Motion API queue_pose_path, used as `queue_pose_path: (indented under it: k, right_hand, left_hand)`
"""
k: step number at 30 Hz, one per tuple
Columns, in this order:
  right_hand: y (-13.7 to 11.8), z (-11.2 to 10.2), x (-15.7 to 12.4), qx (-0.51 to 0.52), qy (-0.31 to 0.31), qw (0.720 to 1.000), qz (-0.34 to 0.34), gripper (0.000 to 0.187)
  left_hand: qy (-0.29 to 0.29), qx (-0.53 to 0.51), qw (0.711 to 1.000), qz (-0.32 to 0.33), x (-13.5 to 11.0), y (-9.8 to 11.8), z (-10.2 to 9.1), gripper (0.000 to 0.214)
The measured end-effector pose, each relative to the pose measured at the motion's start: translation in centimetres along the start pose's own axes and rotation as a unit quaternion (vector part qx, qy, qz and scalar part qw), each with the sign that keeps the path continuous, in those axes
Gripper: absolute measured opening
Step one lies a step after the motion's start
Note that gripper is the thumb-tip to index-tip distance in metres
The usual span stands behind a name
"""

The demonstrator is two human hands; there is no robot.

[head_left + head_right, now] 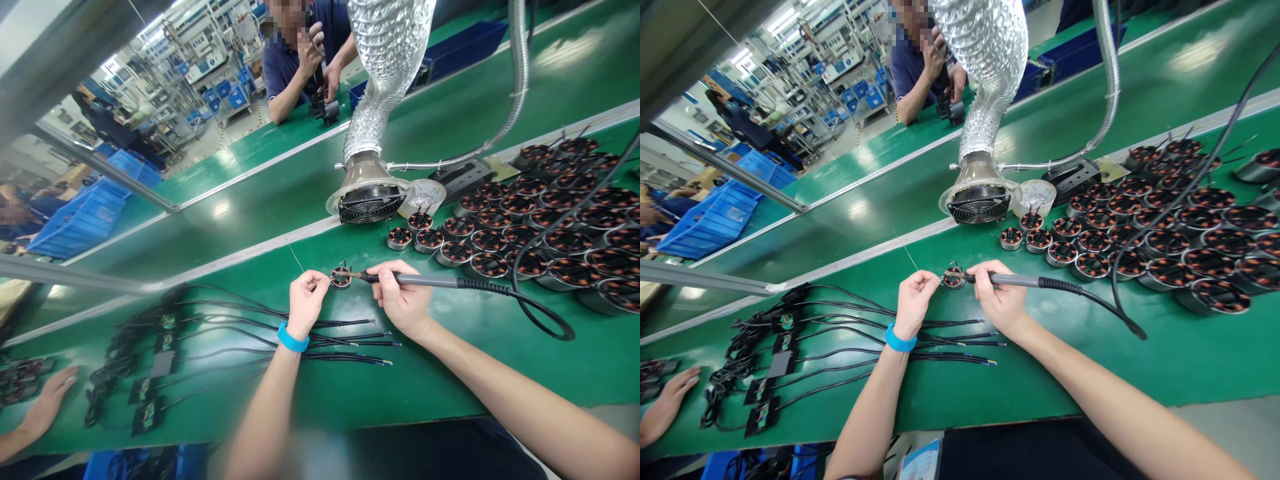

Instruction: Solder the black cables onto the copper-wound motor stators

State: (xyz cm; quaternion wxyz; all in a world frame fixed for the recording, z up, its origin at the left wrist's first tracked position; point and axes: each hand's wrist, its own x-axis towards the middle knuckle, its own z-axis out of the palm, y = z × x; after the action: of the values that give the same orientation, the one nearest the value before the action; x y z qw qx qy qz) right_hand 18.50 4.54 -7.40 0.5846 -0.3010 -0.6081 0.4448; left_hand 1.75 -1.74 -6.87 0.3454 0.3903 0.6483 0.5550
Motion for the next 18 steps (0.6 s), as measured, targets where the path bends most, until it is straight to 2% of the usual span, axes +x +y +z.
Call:
queue_pose_path:
  k: [6, 10, 14, 16, 18]
  right_hand:
    - [0.4, -0.2, -0.2, -0.004, 0.016, 1.000, -0.001, 0.025]
    - [0.7, -0.4, -0.2, -0.062, 0.020, 0.998, -0.027, 0.018]
    - [1.2, -0.1, 0.3, -0.149, -0.027, 0.981, -0.119, 0.015]
    - [1.6, 0.2, 0.5, -0.179, -0.064, 0.972, -0.138, 0.024]
    - [2.1, 0.4, 0.5, -0.191, -0.105, 0.968, -0.123, 0.041]
  left_hand:
    - [0.001, 0.005, 1.000, -0.005, 0.0, -0.1, -0.1, 0.016]
    - [-0.002, 0.000, 1.000, -0.007, 0.1, -0.2, -0.1, 0.015]
    - [-0.001, -0.001, 1.000, -0.012, 0.1, -0.1, 0.0, 0.014]
    - [0.000, -0.002, 1.000, -0.016, 0.1, 0.0, 0.0, 0.014]
    - [-0.001, -0.005, 1.000, -0.021, 0.1, 0.2, 0.0, 0.015]
